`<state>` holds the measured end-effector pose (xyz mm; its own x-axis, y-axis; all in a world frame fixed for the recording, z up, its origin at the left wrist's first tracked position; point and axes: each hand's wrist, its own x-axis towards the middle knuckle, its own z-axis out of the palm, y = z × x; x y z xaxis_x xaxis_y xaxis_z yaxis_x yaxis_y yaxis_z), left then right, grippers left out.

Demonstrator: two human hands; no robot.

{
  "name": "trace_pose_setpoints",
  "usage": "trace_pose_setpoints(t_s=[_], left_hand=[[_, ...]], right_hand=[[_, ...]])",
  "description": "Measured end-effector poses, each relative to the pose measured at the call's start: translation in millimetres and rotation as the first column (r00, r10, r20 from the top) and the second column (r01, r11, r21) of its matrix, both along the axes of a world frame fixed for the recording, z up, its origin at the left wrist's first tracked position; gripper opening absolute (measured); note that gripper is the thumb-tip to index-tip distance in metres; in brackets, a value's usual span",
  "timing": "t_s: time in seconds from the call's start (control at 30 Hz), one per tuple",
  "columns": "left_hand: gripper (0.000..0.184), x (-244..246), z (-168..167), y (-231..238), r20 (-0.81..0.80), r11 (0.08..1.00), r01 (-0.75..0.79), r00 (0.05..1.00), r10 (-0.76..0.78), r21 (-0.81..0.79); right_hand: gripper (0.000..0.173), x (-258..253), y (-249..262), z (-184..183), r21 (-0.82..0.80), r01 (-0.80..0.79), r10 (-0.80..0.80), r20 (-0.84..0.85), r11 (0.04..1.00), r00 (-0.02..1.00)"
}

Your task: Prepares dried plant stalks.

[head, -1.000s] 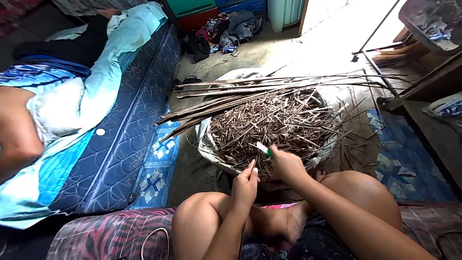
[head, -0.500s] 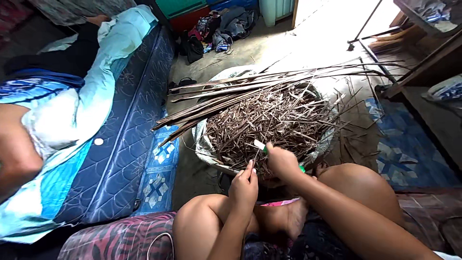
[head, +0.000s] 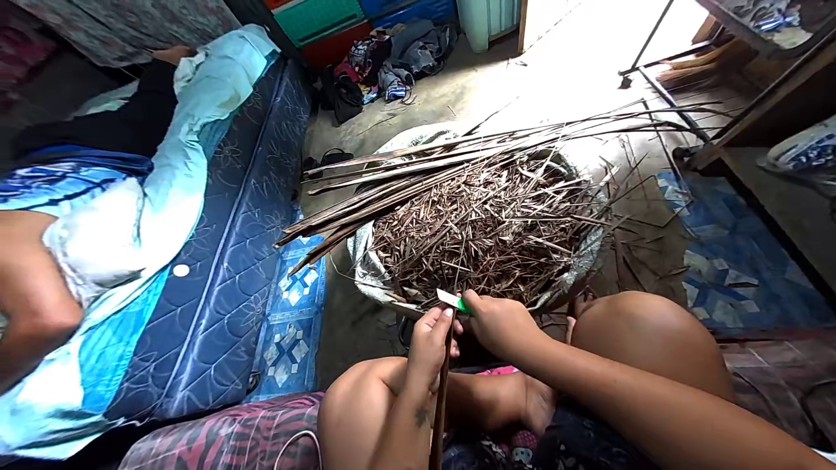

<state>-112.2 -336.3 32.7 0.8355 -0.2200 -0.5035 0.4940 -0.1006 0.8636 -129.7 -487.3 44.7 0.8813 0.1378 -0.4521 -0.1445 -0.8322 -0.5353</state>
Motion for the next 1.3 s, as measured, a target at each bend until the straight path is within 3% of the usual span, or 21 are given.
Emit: trace_pose_setpoints(t_s=[0.13, 0.3, 0.5, 0.73, 0.9, 1.03, 1.17, 1.3], left_hand=[[0.026, -2, -2, -2, 0.11, 0.999, -0.005, 0.994, 0.0, 0.043], [0.031, -6, 0, -9, 0.318, 0.929, 0.04, 0.933, -0.167, 0.368], [0.023, -11, 1, -10, 0.417, 0.883, -0.019, 0.886, -0.202, 0.469], [0.023, -6, 0, -7, 0.44, 0.955, -0.032, 0.891, -0.106, 0.295], [0.027, -2, 10, -4, 0.149, 0.995, -0.068, 0.986, 0.078, -0.071], [0.032, -2, 13, -2, 0.013, 0.965, -0.111, 0.993, 0.118, -0.238], [0.036, -1, 11, -6, 0.014, 0.961, -0.105, 0.994, 0.112, -0.254], [0.037, -1, 11, -8, 0.093, 0.98, -0.055, 0.993, 0.074, -0.191]], right_hand=[[0.03, 9, -6, -2, -0.044, 0.042, -0.041, 0.006, 0.998, 0.999], [0.035, 29, -25, 7, -0.138, 0.183, -0.193, -0.066, 0.973, 0.979], [0.028, 6, -6, 3, 0.019, 0.03, -0.031, 0.052, 0.999, 0.998], [0.027, 12, -5, -10, -0.063, 0.029, -0.011, 0.269, 0.998, 0.963], [0.028, 4, -4, -3, 0.017, 0.057, -0.059, 0.248, 0.998, 0.967], [0.027, 1, 1, 2, 0.0, 0.101, -0.096, 0.302, 0.995, 0.949], [0.028, 15, -10, 3, -0.101, 0.136, -0.102, 0.288, 0.986, 0.952], [0.026, 13, -8, -2, -0.129, 0.223, -0.155, 0.399, 0.966, 0.904]])
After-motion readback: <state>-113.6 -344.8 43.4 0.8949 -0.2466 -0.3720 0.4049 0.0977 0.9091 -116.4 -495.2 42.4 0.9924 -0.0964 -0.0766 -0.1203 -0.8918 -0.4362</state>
